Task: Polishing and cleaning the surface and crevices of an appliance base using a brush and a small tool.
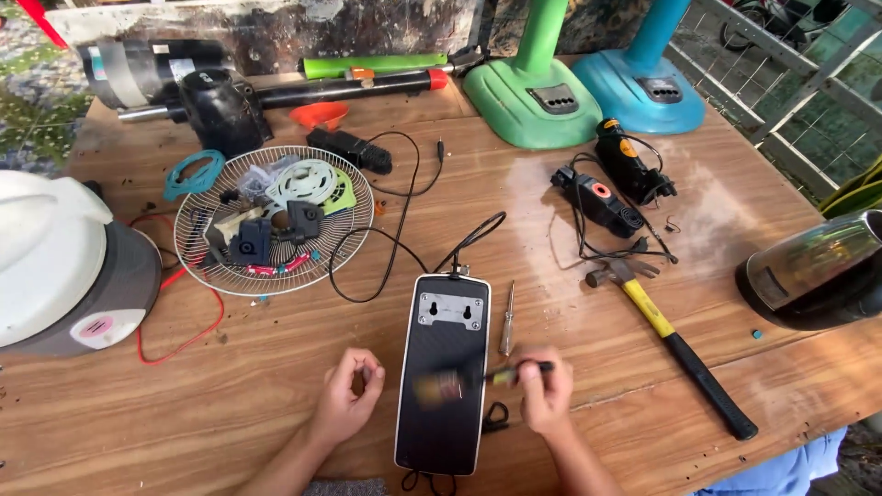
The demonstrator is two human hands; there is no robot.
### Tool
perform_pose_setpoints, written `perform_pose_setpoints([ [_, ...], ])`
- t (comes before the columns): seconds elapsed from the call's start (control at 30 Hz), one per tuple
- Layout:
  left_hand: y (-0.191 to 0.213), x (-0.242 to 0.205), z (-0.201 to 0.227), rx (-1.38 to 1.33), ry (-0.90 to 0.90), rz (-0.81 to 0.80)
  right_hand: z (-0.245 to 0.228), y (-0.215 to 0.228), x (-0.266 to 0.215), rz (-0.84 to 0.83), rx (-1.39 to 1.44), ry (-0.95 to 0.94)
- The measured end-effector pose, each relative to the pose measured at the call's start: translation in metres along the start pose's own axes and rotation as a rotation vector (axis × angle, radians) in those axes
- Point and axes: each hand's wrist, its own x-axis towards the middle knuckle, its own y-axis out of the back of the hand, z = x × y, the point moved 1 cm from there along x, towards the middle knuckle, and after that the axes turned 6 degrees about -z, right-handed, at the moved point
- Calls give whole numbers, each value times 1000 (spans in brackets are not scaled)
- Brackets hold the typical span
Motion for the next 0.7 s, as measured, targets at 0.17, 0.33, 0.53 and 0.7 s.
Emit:
perform_pose_setpoints([
  [0.17,2,3,12,-48,-56,-88,21,1,-24,162,25,59],
  [0.33,0,3,14,-74,-76,-74,0,-1,-8,-30,-70,4],
  [0.53,1,1,14,-114,-104,-80,-1,-1,-10,-56,-25,-52],
  [0.7,1,1,10,-116,-84,-112,8,2,-15,36,27,19],
])
